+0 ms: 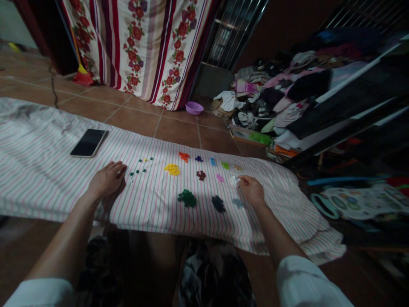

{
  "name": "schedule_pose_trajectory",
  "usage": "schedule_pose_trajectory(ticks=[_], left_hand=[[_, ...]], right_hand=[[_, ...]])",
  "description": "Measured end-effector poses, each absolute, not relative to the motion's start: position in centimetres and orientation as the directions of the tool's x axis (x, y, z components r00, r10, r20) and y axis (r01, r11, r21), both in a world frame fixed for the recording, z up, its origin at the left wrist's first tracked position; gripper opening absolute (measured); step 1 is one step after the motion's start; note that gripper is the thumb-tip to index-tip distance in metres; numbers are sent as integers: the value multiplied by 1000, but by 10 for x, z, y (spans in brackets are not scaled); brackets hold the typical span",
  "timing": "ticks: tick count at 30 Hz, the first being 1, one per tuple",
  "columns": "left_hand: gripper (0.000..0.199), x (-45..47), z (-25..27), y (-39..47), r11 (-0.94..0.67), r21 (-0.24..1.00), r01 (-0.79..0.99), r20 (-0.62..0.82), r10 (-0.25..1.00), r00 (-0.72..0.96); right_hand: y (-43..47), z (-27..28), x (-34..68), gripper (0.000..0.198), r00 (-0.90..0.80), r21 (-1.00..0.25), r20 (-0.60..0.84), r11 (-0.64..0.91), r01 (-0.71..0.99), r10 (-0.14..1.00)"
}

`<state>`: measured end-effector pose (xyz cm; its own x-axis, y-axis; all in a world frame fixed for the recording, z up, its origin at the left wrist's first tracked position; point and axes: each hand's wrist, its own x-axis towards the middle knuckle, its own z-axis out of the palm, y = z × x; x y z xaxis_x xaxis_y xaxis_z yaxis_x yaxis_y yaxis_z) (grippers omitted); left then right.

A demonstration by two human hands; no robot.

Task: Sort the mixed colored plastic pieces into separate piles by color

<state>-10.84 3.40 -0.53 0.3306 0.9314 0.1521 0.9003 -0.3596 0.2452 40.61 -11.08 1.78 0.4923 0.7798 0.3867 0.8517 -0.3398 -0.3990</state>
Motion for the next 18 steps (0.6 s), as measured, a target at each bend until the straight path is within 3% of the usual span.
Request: schedule_pose_trajectory(ticks=[18], left_hand=[[42, -108, 1, 33, -343, 245, 907, 107, 939, 326]], right_hand=[[-111, 12, 398, 27, 550, -405, 334, -410, 817, 766]])
